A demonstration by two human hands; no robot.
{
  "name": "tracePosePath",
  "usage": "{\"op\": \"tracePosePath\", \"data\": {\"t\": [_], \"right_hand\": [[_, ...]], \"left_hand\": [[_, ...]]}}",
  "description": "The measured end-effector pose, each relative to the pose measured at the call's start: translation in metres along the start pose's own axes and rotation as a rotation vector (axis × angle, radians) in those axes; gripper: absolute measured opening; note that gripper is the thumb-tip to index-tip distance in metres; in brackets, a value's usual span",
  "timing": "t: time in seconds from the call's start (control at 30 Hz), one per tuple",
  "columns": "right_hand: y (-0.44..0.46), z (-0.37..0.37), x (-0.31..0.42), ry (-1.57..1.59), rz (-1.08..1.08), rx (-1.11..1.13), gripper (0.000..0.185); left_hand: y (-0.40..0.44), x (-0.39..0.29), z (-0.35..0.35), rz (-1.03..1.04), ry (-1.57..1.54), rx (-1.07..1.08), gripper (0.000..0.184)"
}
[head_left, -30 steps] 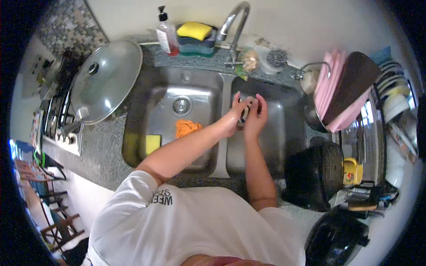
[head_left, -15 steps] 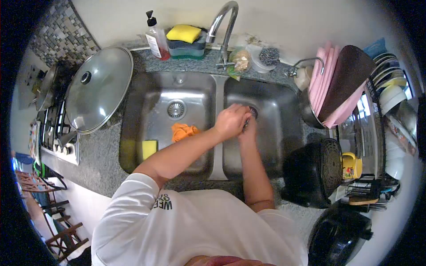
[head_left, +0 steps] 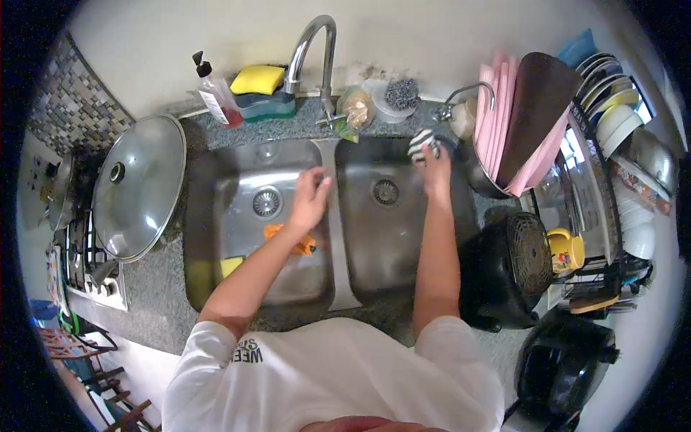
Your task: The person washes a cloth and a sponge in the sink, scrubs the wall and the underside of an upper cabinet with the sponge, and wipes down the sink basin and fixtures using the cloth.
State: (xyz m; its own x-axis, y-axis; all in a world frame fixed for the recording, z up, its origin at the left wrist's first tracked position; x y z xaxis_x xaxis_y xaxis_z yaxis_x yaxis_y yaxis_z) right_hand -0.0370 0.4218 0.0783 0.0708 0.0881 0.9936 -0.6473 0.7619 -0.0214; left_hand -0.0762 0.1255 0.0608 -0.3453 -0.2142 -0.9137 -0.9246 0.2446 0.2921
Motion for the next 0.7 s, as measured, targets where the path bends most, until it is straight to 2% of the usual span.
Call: {"op": "tracePosePath", "data": {"t": [0.03, 0.07, 0.13, 0.23, 0.27, 0.33, 0.4, 0.47, 0.57, 0.67, 0.7], "right_hand": [[0.011, 0.009, 0.014, 0.044, 0.036, -0.125, 0.039], [0.033, 0.013, 0.011, -0.079, -0.089, -0.266, 0.043], [0.088, 0.013, -0.021, -0.323, -0.344, -0.545, 0.051], [0.145, 0.023, -0.071, -0.432, -0.516, -0.432, 0.047], [0.141, 0.027, -0.058, -0.54, -0.416, -0.402, 0.048], [0.109, 0.037, -0.014, -0.76, -0.209, -0.317, 0.051], [0.13, 0.024, -0.033, -0.581, -0.217, -0.254, 0.047], [0.125, 0.025, -0.041, -0.569, -0.409, -0.464, 0.039], [0.122, 0.029, -0.043, -0.617, -0.515, -0.529, 0.038], [0.096, 0.04, -0.005, -1.035, -0.337, -0.376, 0.043], [0.114, 0.032, -0.021, -1.177, -0.398, -0.364, 0.05]], "left_hand": [[-0.001, 0.019, -0.009, -0.044, 0.04, 0.025, 0.035], [-0.005, 0.041, -0.018, -0.09, 0.081, 0.051, 0.037], [-0.023, 0.083, -0.032, -0.195, 0.382, 0.17, 0.049], [-0.06, 0.116, -0.045, -0.355, 0.766, 0.595, 0.064], [-0.072, 0.123, -0.048, -0.392, 0.842, 0.694, 0.066], [-0.09, 0.145, -0.053, -0.312, 0.888, 0.757, 0.069], [-0.106, 0.17, -0.058, -0.077, 0.83, 0.665, 0.069], [-0.105, 0.17, -0.058, -0.136, 0.943, 0.632, 0.071], [-0.094, 0.154, -0.061, -0.194, 0.96, 0.639, 0.069], [-0.093, 0.132, -0.064, -0.208, 0.993, 0.632, 0.066], [-0.093, 0.13, -0.065, -0.206, 1.018, 0.627, 0.065]]}}
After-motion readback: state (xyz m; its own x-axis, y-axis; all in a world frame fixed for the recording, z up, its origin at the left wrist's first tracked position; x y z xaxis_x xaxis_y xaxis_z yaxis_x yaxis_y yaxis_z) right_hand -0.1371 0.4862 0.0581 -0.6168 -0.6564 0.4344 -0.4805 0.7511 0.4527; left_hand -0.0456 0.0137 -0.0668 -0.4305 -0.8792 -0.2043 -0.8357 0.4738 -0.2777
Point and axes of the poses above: each hand's wrist, its own y-axis towards the middle knuckle, its own z-axis out of the palm, x = y × z, the point moved 2 cm from there along y, towards the middle knuckle, and after that the axes turned 4 degrees about -x, right-handed, at the moved point
